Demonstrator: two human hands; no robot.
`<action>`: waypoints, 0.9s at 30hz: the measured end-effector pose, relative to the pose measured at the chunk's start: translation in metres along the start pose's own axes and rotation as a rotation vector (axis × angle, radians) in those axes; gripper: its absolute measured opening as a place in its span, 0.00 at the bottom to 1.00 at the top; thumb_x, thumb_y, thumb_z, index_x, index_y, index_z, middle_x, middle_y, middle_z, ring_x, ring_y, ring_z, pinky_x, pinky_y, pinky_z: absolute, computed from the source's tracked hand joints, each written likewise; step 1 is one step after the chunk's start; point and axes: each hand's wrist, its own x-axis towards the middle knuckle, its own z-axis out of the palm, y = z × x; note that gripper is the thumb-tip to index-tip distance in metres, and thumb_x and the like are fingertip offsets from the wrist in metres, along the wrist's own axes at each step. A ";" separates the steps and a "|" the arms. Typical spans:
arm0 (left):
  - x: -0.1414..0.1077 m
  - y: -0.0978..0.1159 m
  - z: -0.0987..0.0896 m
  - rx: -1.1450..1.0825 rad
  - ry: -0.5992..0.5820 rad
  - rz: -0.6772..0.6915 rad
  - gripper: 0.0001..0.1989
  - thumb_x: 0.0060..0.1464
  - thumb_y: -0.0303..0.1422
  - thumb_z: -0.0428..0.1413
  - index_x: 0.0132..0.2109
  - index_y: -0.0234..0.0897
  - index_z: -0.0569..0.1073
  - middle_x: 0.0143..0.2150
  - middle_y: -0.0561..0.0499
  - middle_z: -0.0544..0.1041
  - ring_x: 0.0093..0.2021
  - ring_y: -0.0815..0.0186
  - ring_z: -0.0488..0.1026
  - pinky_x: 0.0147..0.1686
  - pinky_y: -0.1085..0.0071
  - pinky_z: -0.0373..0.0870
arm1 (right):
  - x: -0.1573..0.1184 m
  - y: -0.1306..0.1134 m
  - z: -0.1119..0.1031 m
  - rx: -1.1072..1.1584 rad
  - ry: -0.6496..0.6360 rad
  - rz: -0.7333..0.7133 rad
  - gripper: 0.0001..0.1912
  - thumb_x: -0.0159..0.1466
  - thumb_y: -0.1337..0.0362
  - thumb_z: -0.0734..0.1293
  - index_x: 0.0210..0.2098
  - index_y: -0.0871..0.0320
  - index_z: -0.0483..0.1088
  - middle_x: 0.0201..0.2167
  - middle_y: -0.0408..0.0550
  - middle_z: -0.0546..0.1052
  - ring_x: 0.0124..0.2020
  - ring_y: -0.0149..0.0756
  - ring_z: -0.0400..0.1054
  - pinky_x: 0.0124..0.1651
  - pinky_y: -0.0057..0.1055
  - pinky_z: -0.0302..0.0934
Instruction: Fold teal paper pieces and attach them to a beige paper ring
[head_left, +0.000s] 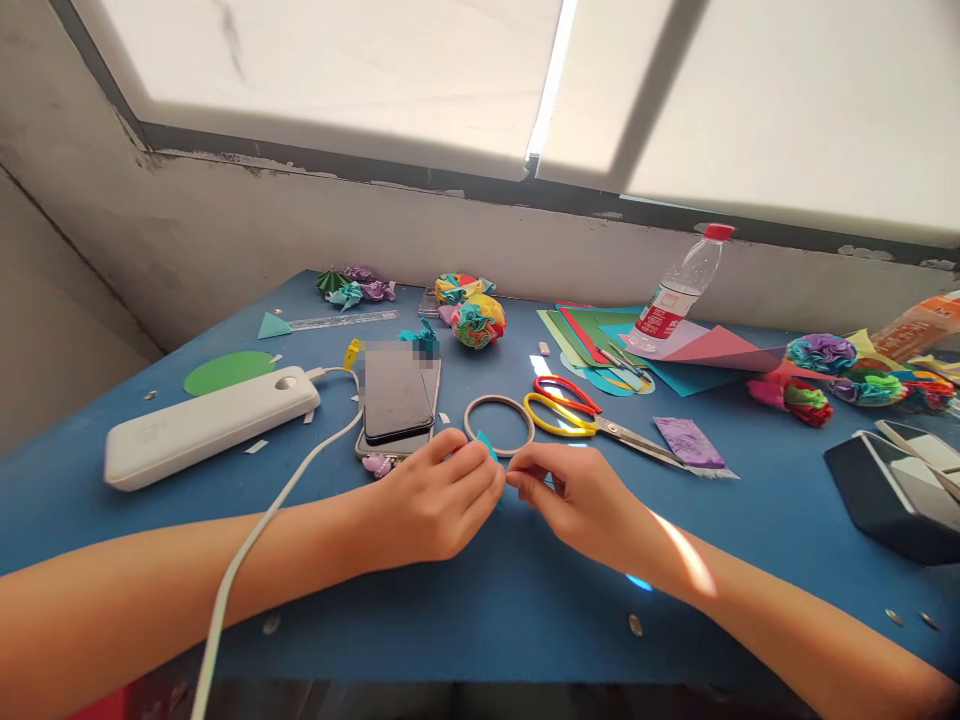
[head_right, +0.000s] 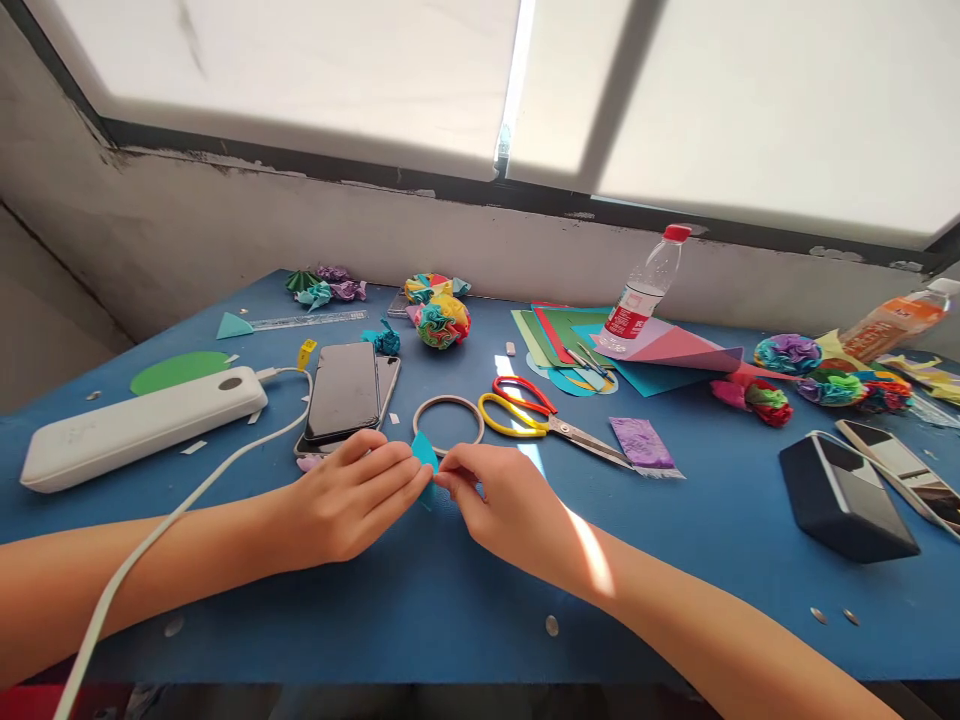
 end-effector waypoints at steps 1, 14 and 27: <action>0.001 0.000 -0.001 -0.018 -0.017 -0.015 0.10 0.58 0.19 0.46 0.38 0.23 0.72 0.29 0.44 0.75 0.32 0.60 0.70 0.33 0.63 0.62 | 0.000 0.000 0.000 -0.019 0.016 -0.020 0.06 0.66 0.67 0.60 0.34 0.57 0.67 0.27 0.41 0.74 0.27 0.28 0.65 0.30 0.24 0.57; -0.006 0.004 0.006 -0.223 -0.115 -0.211 0.07 0.57 0.19 0.47 0.38 0.28 0.69 0.30 0.46 0.72 0.32 0.63 0.65 0.32 0.66 0.58 | -0.008 -0.003 0.006 -0.258 0.211 -0.166 0.08 0.66 0.67 0.60 0.33 0.58 0.69 0.27 0.44 0.76 0.27 0.30 0.68 0.31 0.27 0.54; 0.002 0.006 0.006 -0.266 -0.037 -0.366 0.08 0.59 0.23 0.49 0.34 0.32 0.70 0.27 0.50 0.72 0.29 0.66 0.63 0.30 0.68 0.58 | -0.008 -0.005 0.005 -0.471 0.221 -0.343 0.12 0.66 0.73 0.55 0.30 0.60 0.66 0.23 0.45 0.70 0.25 0.30 0.61 0.29 0.28 0.50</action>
